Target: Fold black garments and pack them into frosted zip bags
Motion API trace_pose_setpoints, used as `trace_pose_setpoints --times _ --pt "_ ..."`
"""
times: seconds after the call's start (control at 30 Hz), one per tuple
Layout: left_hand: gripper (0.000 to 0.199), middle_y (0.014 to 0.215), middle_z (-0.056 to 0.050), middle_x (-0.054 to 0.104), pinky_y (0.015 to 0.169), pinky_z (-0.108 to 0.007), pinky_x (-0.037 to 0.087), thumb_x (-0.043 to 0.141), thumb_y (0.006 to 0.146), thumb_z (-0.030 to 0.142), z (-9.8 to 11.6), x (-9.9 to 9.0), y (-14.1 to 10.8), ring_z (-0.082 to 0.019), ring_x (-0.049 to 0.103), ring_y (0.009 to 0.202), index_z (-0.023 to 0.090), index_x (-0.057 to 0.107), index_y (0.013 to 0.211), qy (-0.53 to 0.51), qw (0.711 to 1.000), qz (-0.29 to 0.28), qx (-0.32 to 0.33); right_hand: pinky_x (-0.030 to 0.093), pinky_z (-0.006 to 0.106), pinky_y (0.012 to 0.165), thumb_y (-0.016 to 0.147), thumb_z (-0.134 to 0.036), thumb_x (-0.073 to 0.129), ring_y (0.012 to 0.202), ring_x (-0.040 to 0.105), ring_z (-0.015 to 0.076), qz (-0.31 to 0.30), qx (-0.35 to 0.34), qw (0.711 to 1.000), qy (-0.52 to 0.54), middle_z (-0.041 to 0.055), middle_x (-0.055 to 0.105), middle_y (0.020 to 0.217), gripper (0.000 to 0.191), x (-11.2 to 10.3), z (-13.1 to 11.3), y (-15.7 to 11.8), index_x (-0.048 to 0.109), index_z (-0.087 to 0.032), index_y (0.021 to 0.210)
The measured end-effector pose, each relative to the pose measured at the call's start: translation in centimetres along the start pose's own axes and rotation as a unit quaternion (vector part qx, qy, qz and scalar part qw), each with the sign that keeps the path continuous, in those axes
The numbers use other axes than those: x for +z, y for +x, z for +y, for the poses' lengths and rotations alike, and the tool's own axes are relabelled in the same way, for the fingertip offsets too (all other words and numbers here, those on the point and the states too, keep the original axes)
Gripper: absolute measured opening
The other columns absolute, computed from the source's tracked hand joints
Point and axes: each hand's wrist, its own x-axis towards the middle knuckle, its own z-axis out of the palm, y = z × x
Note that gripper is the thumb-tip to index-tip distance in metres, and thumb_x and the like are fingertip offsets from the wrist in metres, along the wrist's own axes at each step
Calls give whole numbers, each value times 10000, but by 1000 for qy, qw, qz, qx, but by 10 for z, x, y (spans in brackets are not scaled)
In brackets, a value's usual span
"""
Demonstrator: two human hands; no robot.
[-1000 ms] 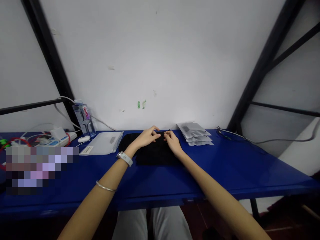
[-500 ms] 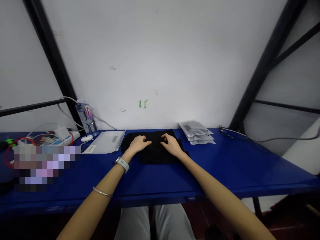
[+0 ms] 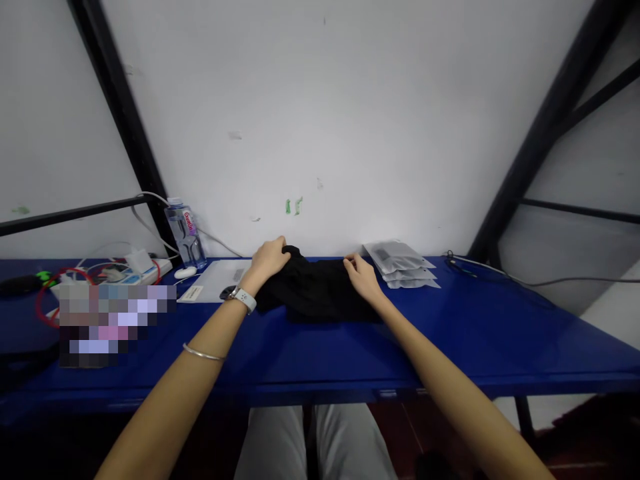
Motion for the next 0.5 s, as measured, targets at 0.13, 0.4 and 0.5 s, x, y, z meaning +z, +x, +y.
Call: trace_pose_setpoints --times 0.13,0.4,0.5 --pt "245 1017 -144 668 755 -383 469 511 803 227 11 -16 0 -318 635 958 188 596 1030 105 994 34 5 426 294 759 914 -314 431 821 596 194 -10 -6 1000 -20 49 638 857 215 4 2 -1 601 -191 964" --pt "257 952 -56 695 685 -287 470 586 817 420 55 33 -25 -216 647 839 218 628 971 -53 979 -127 148 434 294 770 935 -294 427 830 600 185 -28 -27 999 -13 62 651 901 199 10 1 -5 589 -186 973" --pt "217 929 -22 694 695 -269 477 549 854 399 51 39 -29 -176 635 795 230 638 957 -129 965 -115 196 443 301 793 939 -292 435 856 602 183 -30 -60 998 -7 65 655 931 201 11 -2 -9 592 -182 1000"
